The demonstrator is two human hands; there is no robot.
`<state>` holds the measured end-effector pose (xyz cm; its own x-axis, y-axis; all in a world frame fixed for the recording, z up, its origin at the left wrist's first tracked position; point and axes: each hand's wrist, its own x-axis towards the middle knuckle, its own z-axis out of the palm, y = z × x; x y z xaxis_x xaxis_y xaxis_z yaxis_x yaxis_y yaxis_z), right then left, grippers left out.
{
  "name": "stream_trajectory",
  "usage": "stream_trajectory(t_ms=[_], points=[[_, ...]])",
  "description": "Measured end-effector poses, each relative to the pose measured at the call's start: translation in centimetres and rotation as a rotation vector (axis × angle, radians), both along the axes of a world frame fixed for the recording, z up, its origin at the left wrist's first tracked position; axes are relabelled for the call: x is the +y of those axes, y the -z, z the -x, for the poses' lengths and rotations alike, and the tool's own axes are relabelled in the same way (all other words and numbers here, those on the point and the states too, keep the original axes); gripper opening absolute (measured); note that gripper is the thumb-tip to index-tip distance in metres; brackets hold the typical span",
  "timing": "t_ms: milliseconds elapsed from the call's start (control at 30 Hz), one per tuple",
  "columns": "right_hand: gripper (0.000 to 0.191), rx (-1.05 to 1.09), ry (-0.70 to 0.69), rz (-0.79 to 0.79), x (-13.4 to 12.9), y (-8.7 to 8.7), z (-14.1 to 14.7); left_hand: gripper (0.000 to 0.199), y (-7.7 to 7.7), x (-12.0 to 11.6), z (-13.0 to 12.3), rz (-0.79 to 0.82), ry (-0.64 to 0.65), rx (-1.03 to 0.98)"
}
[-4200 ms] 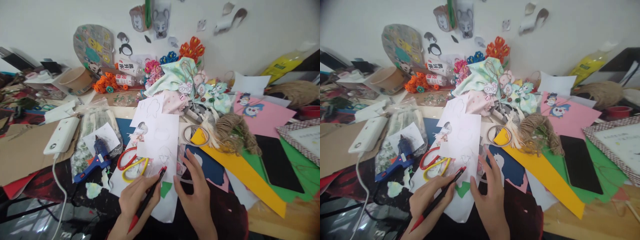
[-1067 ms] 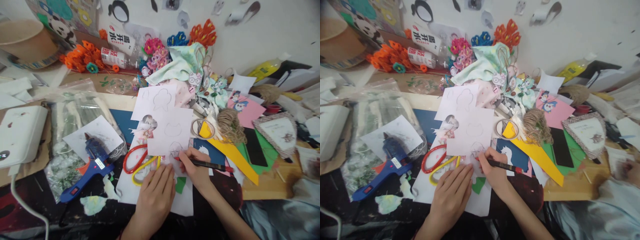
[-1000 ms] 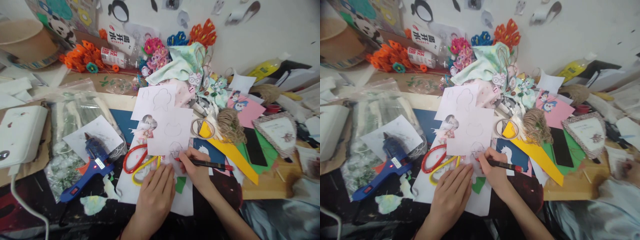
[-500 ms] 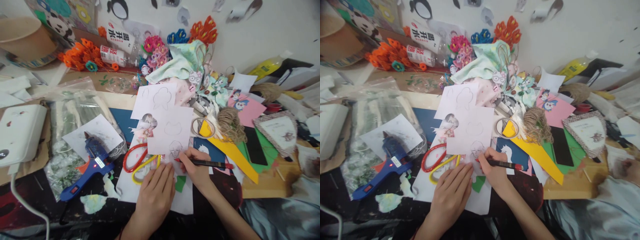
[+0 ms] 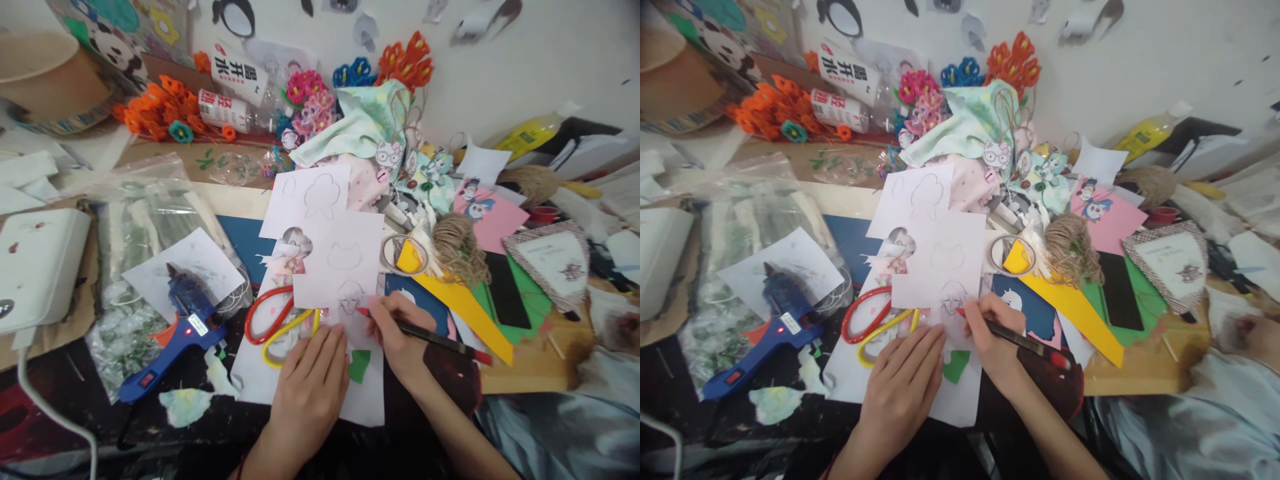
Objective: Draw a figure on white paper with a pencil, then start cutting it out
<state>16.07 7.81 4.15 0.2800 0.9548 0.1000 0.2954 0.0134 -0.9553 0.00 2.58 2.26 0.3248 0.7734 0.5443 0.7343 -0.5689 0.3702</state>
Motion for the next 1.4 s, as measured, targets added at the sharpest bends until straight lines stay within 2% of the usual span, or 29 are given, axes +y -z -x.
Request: stream_trajectory(t_ms=[100,167,267,367,467,633,1400], points=[[0.031,0.07,0.232,-0.146,-0.2,-0.7,0.0,0.026,0.1,0.1,0.0,-0.012,0.002,-0.001],[0.022,0.06,0.288,-0.114,-0.7,-0.8,0.1,0.026,0.2,0.1,0.1,-0.014,0.002,-0.004],[0.015,0.037,0.176,0.065,-1.8,-0.5,0.9,0.026,0.3,0.1,0.1,-0.017,0.001,-0.011],[0.024,0.032,0.151,0.146,-2.5,0.1,1.9,0.026,0.3,0.0,0.2,-0.017,0.007,-0.014],[0.034,-0.013,0.185,0.145,-2.7,0.6,2.3,0.025,0.1,0.0,0.2,-0.011,0.012,-0.016],[0.038,0.007,0.133,0.172,-2.7,1.0,2.0,0.026,-0.1,0.1,0.2,-0.006,0.01,-0.015],[0.04,-0.067,0.134,0.218,-2.6,0.6,2.2,0.025,-0.1,0.2,0.3,-0.003,0.005,-0.011]])
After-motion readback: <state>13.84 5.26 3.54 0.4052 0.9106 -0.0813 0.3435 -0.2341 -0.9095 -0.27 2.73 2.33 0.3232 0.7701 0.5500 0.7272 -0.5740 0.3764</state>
